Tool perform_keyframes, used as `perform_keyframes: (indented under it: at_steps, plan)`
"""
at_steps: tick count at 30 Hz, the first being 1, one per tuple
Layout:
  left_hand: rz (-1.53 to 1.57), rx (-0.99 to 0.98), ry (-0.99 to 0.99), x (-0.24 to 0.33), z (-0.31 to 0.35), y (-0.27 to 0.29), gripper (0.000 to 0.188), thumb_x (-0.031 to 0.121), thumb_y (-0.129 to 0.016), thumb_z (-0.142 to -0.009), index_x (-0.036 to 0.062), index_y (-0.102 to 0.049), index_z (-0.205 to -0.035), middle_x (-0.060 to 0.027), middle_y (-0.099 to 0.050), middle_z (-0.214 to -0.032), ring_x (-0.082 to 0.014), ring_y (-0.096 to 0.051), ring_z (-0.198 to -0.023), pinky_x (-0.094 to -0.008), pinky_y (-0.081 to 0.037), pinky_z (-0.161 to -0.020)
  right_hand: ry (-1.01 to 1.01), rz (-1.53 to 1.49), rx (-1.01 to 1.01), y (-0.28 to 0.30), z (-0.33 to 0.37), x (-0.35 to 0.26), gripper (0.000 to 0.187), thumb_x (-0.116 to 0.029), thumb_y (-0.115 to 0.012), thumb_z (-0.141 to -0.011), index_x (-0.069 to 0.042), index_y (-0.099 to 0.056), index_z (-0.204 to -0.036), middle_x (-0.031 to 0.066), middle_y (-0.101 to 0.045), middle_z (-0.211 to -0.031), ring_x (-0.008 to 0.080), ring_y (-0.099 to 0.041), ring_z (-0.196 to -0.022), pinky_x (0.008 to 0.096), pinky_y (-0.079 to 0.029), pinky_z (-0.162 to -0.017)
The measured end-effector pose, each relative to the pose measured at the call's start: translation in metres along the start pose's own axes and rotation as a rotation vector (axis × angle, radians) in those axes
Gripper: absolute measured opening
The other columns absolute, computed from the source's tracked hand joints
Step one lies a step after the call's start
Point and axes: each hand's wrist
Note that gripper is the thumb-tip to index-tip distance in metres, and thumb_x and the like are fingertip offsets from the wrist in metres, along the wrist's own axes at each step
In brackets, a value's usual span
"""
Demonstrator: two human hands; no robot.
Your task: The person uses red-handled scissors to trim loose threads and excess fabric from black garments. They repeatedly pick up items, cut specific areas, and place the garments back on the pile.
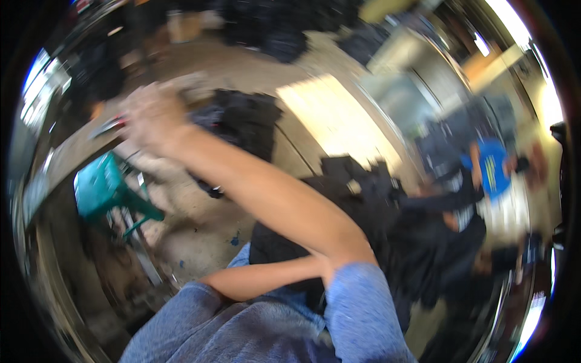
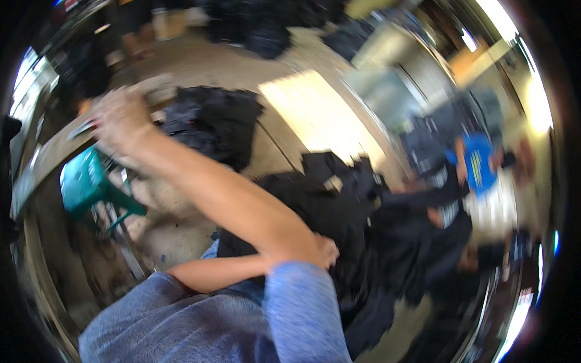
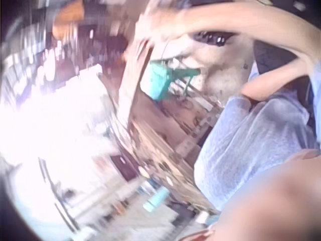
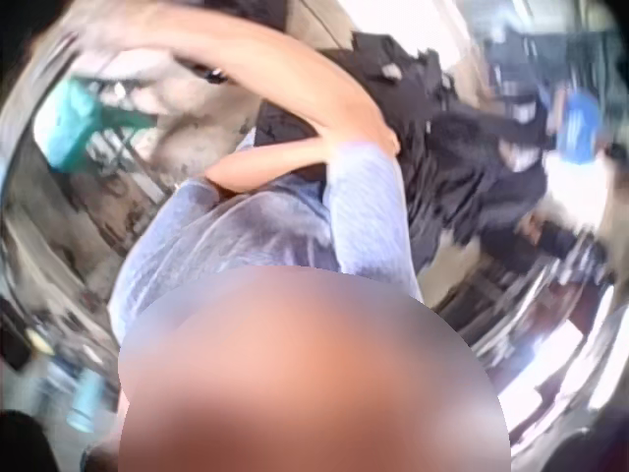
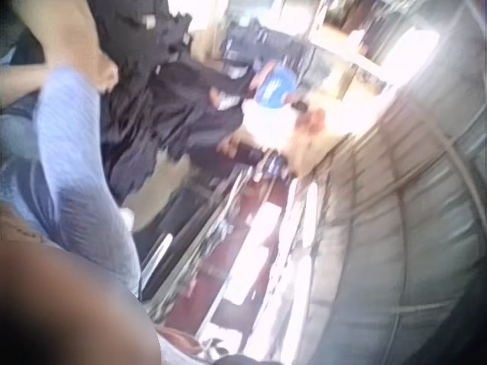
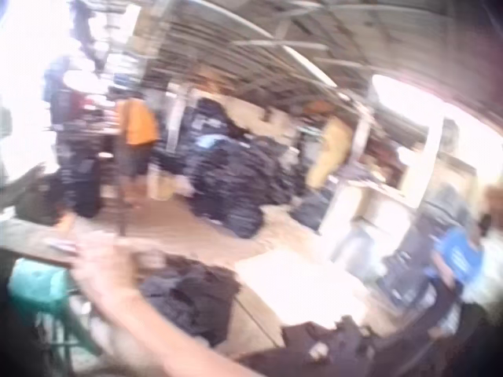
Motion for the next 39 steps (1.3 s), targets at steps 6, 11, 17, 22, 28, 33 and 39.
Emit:
perform_keyframes:
  at_steps: [6, 11, 17, 22, 28, 33, 39]
  plan:
    - [0.363, -0.543, 0.56, -0.01, -0.012, 0.027, 0.038, 0.039, -0.054, -0.115, 0.0128, -0.081, -0.108, -0.0027, -0.081, -0.076, -0.0198, -0.079, -0.073, -0.0384, -0.061, -0.081, 0.078, -0.003, 0.194, -0.026, -0.007, 0.004, 0.047, -0.053, -0.061, -0.107, -0.018, -0.075, -0.134, 0.0069, -0.073, -0.137, 0.0307, -0.064, -0.134, 0.0576, -0.044, -0.115]
    - [0.702, -0.206, 0.45, -0.007, -0.011, 0.037, 0.024, 0.028, -0.067, -0.111, 0.0094, -0.08, -0.12, -0.0111, -0.083, -0.098, -0.0261, -0.08, -0.093, -0.0428, -0.061, -0.089, -0.229, -0.435, 0.361, 0.081, 0.067, 0.028, 0.037, -0.042, -0.065, -0.109, -0.016, -0.072, -0.133, 0.0153, -0.079, -0.111, 0.0392, -0.073, -0.108, 0.0562, -0.054, -0.095]
    - [0.444, -0.48, 0.564, -0.021, -0.012, 0.047, 0.019, 0.023, -0.076, -0.105, 0.0067, -0.085, -0.108, -0.0139, -0.081, -0.085, -0.0231, -0.079, -0.077, -0.0395, -0.062, -0.073, -0.742, -0.252, 0.308, 0.223, 0.344, 0.063, 0.026, -0.034, -0.059, -0.115, -0.014, -0.072, -0.127, 0.013, -0.076, -0.084, 0.033, -0.076, -0.073, 0.0504, -0.058, -0.065]
    - [0.554, -0.626, 0.586, -0.02, -0.03, 0.055, 0.023, 0.02, -0.07, -0.111, 0.0019, -0.084, -0.118, -0.0113, -0.083, -0.091, -0.0145, -0.076, -0.078, -0.0315, -0.059, -0.074, -1.19, 0.039, 0.108, 0.26, 0.506, 0.016, 0.021, -0.029, -0.071, -0.111, -0.01, -0.071, -0.119, 0.0135, -0.068, -0.074, 0.0327, -0.07, -0.062, 0.0424, -0.051, -0.061]
    - [0.637, -0.676, 0.629, -0.021, -0.039, 0.053, 0.025, 0.017, -0.067, -0.114, -0.0026, -0.082, -0.118, -0.0093, -0.085, -0.096, -0.0108, -0.074, -0.082, -0.0294, -0.059, -0.077, -1.37, -0.043, -0.054, 0.248, 0.574, -0.039, 0.019, -0.032, -0.076, -0.107, -0.013, -0.075, -0.106, 0.0103, -0.063, -0.063, 0.0346, -0.066, -0.058, 0.044, -0.048, -0.057]
    - [0.604, -0.655, 0.568, -0.017, -0.036, 0.053, 0.024, 0.013, -0.065, -0.114, -0.0035, -0.082, -0.113, -0.0083, -0.083, -0.093, -0.0107, -0.073, -0.082, -0.029, -0.06, -0.078, -1.244, 0.062, -0.23, 0.232, 0.575, -0.032, 0.025, -0.043, -0.073, -0.106, -0.018, -0.075, -0.102, 0.0091, -0.07, -0.066, 0.0351, -0.073, -0.061, 0.0454, -0.054, -0.054]
    - [0.528, -0.651, 0.525, -0.011, -0.042, 0.057, 0.022, 0.013, -0.067, -0.112, -0.004, -0.081, -0.109, -0.0103, -0.082, -0.089, -0.0131, -0.076, -0.082, -0.0314, -0.061, -0.078, -1.316, 0.008, -0.087, 0.214, 0.576, -0.019, 0.027, -0.045, -0.073, -0.106, -0.018, -0.077, -0.107, 0.0103, -0.073, -0.072, 0.0375, -0.074, -0.067, 0.0485, -0.057, -0.059]
Point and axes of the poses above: each hand's wrist, its own z-axis away from the middle knuckle, its own y-axis out of the back of the hand, x = y × z
